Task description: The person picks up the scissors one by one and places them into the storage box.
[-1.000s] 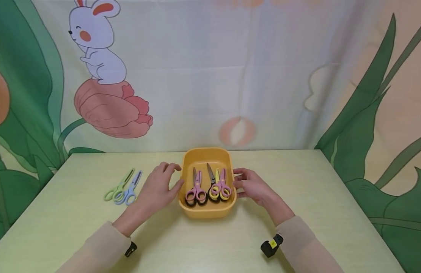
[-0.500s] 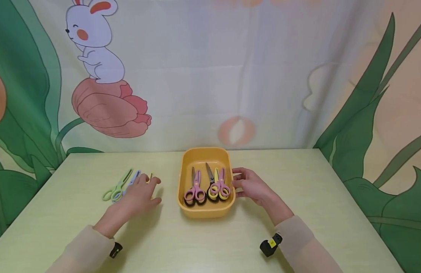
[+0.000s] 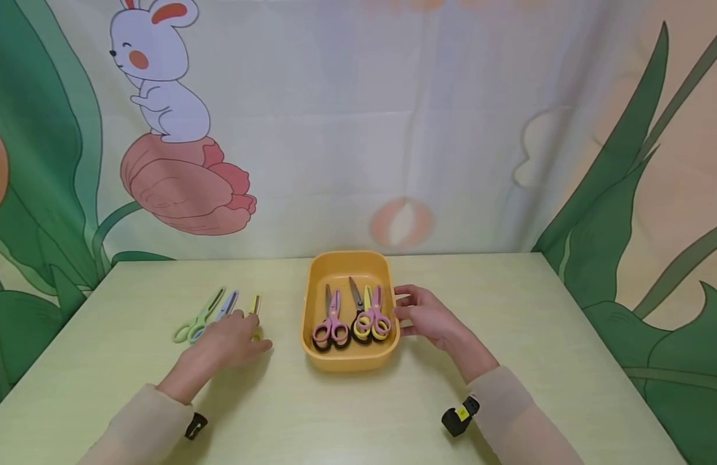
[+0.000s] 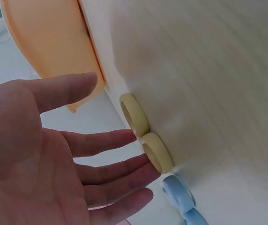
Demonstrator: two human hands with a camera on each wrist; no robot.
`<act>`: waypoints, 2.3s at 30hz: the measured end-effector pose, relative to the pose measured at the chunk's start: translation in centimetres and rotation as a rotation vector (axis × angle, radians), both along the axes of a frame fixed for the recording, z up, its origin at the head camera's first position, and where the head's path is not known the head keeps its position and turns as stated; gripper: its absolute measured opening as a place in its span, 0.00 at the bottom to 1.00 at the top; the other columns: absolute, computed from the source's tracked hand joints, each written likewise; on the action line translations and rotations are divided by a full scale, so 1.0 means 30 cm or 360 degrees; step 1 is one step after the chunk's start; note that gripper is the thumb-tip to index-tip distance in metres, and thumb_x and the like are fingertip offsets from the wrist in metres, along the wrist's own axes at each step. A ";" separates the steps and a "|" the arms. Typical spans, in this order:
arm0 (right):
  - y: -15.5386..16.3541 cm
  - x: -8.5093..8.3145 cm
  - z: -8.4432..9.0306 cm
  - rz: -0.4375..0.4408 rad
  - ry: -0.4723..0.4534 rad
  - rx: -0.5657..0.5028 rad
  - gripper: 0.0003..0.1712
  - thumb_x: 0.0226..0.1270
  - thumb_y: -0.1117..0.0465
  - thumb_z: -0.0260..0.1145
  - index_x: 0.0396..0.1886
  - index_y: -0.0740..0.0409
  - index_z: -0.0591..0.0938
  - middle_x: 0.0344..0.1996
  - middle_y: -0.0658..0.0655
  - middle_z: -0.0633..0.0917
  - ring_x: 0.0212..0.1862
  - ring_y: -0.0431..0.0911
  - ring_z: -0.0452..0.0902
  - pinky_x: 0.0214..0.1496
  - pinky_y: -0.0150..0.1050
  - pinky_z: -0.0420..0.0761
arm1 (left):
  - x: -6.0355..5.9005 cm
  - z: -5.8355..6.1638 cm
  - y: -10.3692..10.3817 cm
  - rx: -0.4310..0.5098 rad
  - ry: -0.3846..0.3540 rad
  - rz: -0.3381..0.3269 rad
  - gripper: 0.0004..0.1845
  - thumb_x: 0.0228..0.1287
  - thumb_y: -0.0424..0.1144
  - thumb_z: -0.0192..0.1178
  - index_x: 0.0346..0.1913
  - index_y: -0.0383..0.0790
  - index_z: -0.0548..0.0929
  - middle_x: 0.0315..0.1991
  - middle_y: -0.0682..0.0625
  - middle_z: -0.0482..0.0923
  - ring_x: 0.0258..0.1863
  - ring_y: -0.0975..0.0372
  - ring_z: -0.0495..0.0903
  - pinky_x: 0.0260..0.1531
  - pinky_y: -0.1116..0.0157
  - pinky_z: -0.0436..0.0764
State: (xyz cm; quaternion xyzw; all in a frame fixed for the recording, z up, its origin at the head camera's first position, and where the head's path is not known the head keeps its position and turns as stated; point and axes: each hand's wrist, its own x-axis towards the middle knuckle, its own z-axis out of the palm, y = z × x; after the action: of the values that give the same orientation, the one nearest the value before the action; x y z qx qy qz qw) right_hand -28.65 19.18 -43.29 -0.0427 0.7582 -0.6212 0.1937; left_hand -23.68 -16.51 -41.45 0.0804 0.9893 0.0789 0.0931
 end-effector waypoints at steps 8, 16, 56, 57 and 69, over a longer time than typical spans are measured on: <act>-0.001 0.003 0.005 0.0010 0.0003 0.0006 0.31 0.77 0.70 0.55 0.76 0.68 0.61 0.58 0.69 0.69 0.51 0.54 0.74 0.48 0.45 0.85 | -0.026 -0.018 0.013 0.0065 -0.0015 -0.0013 0.21 0.68 0.47 0.66 0.49 0.30 0.79 0.54 0.29 0.72 0.54 0.38 0.74 0.51 0.42 0.76; -0.002 0.004 0.003 0.0005 0.0005 0.0025 0.31 0.77 0.69 0.56 0.76 0.66 0.62 0.57 0.67 0.70 0.51 0.54 0.74 0.48 0.45 0.85 | -0.036 -0.031 0.021 0.0050 0.0000 -0.0021 0.22 0.66 0.40 0.70 0.56 0.34 0.77 0.49 0.31 0.70 0.52 0.40 0.72 0.49 0.43 0.77; -0.003 0.006 0.006 0.0009 -0.0002 0.0036 0.31 0.78 0.69 0.55 0.77 0.66 0.61 0.59 0.68 0.70 0.53 0.55 0.74 0.49 0.45 0.85 | -0.071 0.012 0.072 0.0321 0.0436 0.0032 0.18 0.55 0.44 0.66 0.47 0.42 0.78 0.43 0.36 0.69 0.46 0.43 0.69 0.44 0.49 0.72; -0.004 0.007 0.006 0.0010 -0.0002 0.0038 0.31 0.78 0.69 0.55 0.77 0.66 0.61 0.60 0.69 0.70 0.53 0.56 0.74 0.49 0.45 0.85 | -0.071 0.013 0.076 0.0331 0.0462 0.0034 0.18 0.55 0.44 0.66 0.48 0.42 0.78 0.43 0.36 0.69 0.47 0.43 0.68 0.44 0.49 0.71; -0.008 0.013 0.013 0.0015 -0.0004 0.0038 0.31 0.78 0.69 0.54 0.77 0.66 0.60 0.62 0.70 0.69 0.55 0.57 0.73 0.50 0.46 0.84 | -0.066 0.033 0.167 0.0474 0.0617 -0.0021 0.19 0.56 0.43 0.64 0.48 0.38 0.76 0.42 0.37 0.66 0.45 0.44 0.65 0.41 0.52 0.69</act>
State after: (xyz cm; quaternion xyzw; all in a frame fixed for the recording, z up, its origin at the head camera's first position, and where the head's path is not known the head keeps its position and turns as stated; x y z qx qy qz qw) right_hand -28.25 18.93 -42.90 -0.0431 0.7652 -0.6111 0.1980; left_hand -25.67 -11.51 -40.45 0.1134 0.9655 0.2065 -0.1109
